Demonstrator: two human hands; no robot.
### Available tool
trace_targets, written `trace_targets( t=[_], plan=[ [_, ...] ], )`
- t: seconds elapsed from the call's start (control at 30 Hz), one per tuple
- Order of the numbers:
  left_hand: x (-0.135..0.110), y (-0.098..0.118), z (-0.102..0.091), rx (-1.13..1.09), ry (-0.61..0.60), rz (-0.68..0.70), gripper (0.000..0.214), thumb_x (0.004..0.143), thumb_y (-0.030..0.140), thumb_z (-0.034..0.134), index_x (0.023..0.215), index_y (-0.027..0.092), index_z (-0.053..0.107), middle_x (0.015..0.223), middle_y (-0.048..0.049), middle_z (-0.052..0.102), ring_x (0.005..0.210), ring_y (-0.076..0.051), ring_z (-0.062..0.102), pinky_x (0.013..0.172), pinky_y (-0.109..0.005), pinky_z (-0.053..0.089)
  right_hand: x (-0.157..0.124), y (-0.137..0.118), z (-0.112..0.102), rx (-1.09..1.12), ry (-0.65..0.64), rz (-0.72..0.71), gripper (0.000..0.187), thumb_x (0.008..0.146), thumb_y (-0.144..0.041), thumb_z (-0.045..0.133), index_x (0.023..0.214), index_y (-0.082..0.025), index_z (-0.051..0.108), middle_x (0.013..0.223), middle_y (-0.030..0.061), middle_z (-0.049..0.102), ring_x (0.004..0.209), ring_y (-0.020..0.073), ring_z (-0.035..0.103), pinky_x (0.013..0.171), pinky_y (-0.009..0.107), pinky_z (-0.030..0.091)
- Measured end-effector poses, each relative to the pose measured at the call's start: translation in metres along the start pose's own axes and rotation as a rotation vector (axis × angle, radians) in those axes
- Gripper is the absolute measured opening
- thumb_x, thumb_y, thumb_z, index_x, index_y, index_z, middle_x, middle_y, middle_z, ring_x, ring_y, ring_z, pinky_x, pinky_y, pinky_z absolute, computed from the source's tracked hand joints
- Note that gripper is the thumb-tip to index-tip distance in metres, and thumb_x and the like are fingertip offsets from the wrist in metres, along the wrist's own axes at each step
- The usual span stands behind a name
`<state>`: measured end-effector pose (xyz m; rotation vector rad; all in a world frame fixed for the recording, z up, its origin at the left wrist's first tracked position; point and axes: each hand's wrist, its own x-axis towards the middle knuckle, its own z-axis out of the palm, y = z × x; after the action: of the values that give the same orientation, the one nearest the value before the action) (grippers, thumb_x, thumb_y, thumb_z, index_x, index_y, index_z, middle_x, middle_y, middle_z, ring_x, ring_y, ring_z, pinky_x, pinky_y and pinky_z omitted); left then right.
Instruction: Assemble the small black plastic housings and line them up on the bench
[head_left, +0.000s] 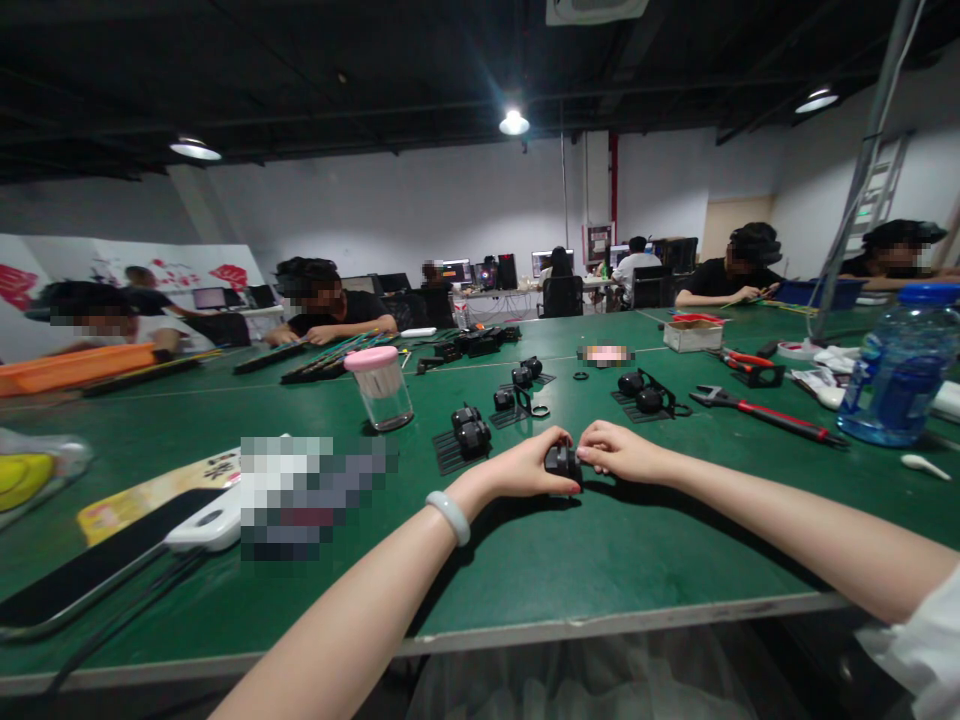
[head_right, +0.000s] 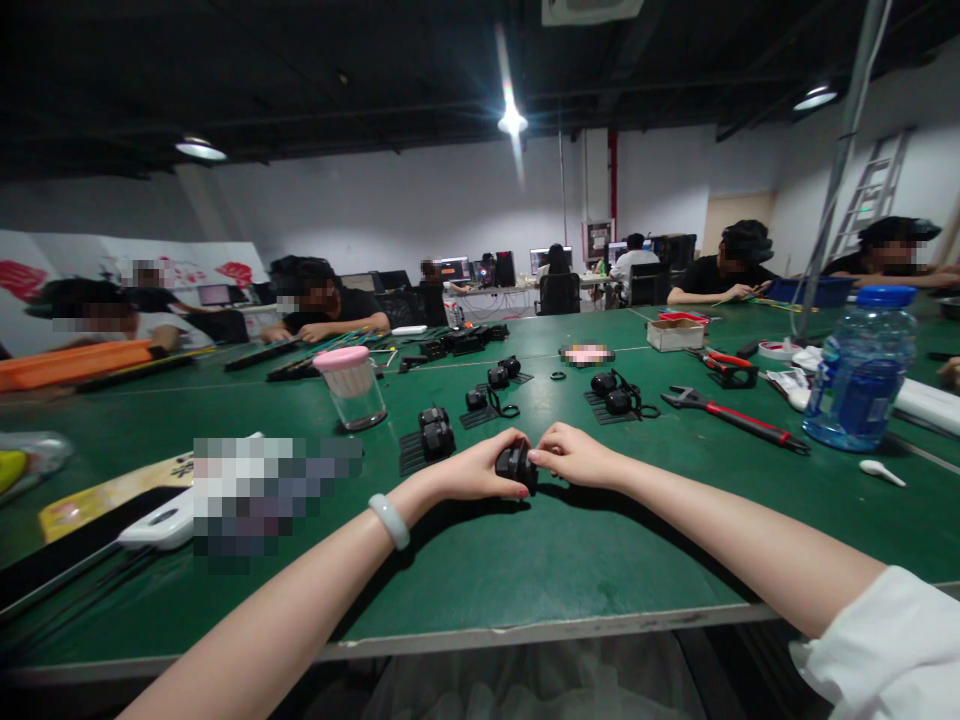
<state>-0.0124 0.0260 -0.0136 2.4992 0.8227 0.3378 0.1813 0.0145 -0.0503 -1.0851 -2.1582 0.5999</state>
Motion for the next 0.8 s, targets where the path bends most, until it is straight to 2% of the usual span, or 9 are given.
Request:
trace_targets(
  t=[0.17,0.37,0.53,0.8],
  plan=[
    [-0.001,0.000,0.000,-0.003,0.001,0.016,0.052,0.059,0.043,0.058,0.102,0.019,0.040,0.086,0.0009,0.047,0.076,-0.015,0.045,0.063,-0.023,0.036,-0.002,0.000,0.000,0.086,0.013,-0.026,0.035,0.068,-0.044,0.053,0.090,-0.018,0.049,0.081,0.0010,0.046,0.057,0.0076,0.044,0.051,0.021,0.037],
    [0.001,-0.001,0.002,-0.029,0.013,0.028,0.055,0.058,0.044,0.059,0.102,0.018,0.040,0.085,0.0006,0.047,0.076,-0.015,0.046,0.063,-0.023,0.036,-0.006,-0.005,0.000,0.208,-0.079,-0.075,0.048,0.058,-0.034,0.065,0.095,-0.019,0.038,0.071,-0.0038,0.041,0.054,0.0062,0.041,0.045,0.017,0.033],
    [0.001,-0.002,0.002,-0.026,0.020,0.029,0.053,0.058,0.041,0.060,0.102,0.017,0.041,0.085,0.0005,0.047,0.077,-0.015,0.046,0.064,-0.023,0.035,-0.005,-0.003,0.003,0.124,-0.029,-0.091,0.047,0.055,-0.026,0.067,0.092,-0.019,0.039,0.069,-0.0048,0.040,0.054,0.0059,0.040,0.046,0.017,0.033],
    [0.002,0.000,0.002,-0.038,0.003,0.042,0.054,0.059,0.045,0.059,0.102,0.018,0.040,0.088,-0.0001,0.049,0.078,-0.015,0.046,0.065,-0.023,0.036,-0.006,-0.011,-0.002,0.019,-0.009,-0.136,0.039,0.057,-0.027,0.065,0.087,-0.018,0.041,0.066,-0.0052,0.039,0.051,0.0055,0.037,0.046,0.017,0.030]
  ],
)
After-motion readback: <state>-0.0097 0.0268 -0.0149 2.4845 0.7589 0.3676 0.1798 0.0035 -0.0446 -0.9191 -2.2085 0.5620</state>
